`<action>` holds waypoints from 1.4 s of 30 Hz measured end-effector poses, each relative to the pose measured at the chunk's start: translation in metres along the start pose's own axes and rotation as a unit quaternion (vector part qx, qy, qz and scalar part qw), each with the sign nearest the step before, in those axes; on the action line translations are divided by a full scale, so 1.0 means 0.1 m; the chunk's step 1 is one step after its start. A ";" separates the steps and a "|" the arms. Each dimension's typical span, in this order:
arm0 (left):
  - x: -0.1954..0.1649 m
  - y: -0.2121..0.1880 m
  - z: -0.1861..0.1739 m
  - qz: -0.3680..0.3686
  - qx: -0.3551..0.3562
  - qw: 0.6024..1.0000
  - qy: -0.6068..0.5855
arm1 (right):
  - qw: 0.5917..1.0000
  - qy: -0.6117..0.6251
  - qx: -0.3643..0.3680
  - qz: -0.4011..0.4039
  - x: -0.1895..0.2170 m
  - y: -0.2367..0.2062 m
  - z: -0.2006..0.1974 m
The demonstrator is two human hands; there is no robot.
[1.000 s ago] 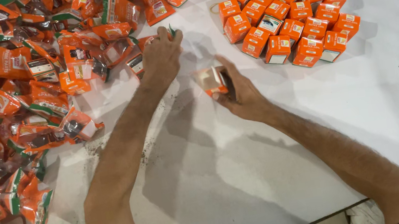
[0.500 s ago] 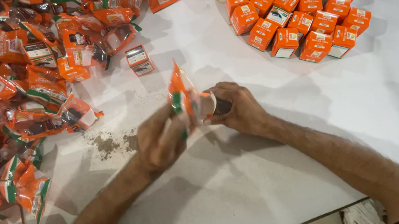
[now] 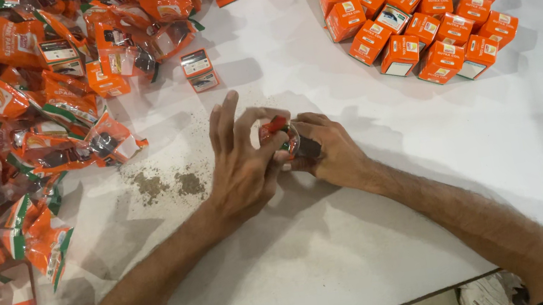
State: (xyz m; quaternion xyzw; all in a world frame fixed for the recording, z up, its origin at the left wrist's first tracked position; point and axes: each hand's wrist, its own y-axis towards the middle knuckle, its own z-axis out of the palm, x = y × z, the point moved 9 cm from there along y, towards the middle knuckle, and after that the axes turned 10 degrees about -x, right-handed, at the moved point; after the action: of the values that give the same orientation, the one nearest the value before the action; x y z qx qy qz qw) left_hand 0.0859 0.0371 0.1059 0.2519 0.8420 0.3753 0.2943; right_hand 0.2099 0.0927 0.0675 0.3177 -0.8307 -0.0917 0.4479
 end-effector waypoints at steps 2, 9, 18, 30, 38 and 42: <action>0.06 0.02 0.06 -0.062 -0.010 0.998 0.000 | 1.000 0.000 -0.010 -0.018 0.03 0.00 -0.01; 0.50 -0.11 0.25 -0.305 -0.015 0.932 -0.194 | 1.000 -0.016 -0.009 -0.016 0.08 0.01 -0.01; 0.77 -0.30 0.56 -0.396 0.018 0.875 -0.279 | 0.998 0.030 -0.025 0.043 -0.01 -0.08 0.02; 0.84 -0.38 0.48 -0.496 0.133 0.704 -0.491 | 0.962 -0.191 -0.012 -0.194 0.34 -0.14 0.11; 0.75 -0.16 0.42 -0.373 0.131 0.853 -0.341 | 0.999 -0.036 0.017 0.013 0.08 -0.08 0.09; 0.72 -0.18 0.36 -0.378 0.130 0.849 -0.346 | 0.998 -0.021 -0.015 -0.056 0.19 -0.07 0.02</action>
State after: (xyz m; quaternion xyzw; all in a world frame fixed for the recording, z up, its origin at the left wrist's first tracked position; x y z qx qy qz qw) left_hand 0.0564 0.0903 0.0500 0.0638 0.7567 0.0108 0.6505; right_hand 0.2035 0.0757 0.0765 0.3552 -0.8191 -0.1358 0.4295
